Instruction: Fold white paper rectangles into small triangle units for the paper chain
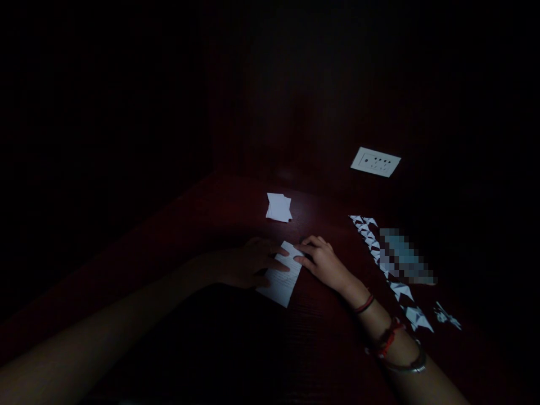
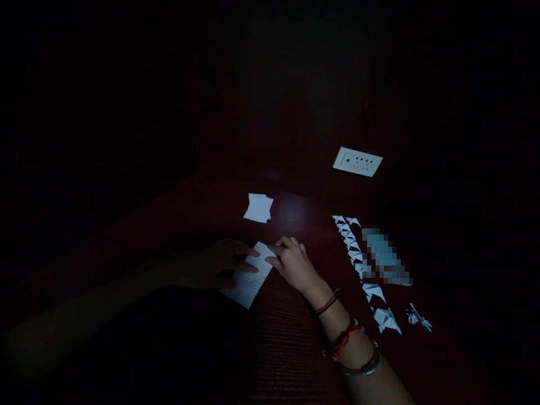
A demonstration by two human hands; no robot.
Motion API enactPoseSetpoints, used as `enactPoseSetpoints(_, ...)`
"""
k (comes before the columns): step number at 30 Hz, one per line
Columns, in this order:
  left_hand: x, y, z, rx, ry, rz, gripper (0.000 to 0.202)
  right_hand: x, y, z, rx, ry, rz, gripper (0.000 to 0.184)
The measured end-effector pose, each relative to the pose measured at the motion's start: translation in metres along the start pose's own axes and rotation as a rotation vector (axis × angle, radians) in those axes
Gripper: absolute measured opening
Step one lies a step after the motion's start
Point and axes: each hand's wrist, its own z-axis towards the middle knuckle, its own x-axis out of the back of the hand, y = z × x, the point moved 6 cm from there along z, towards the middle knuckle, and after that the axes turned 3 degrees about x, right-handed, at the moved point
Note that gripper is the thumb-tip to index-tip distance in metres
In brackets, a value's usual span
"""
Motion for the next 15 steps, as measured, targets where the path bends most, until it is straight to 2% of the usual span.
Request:
enactPoseSetpoints(5, -0.003, -0.026, 0.005, 0.242, 0.111, -0.018, 0.05, 0.003, 0.007, 0.001, -0.082, 0.064, 0.04, 0.037)
enactPoseSetpoints(9, -0.005, -0.032, 0.007, 0.386, 0.164, -0.078, 0.06, 0.004, 0.011, 0.003, -0.129, 0.096, 0.141, 0.039)
enactPoseSetpoints(12, -0.007, -0.03, 0.008, 0.422, 0.167, -0.15, 0.064, 0.004, 0.009, 0.004, -0.121, 0.101, 0.235, 0.035)
enactPoseSetpoints(15, -0.007, -0.029, 0.009, 0.381, 0.207, -0.179, 0.062, 0.009, 0.004, 0.004, -0.074, 0.128, 0.297, 0.022)
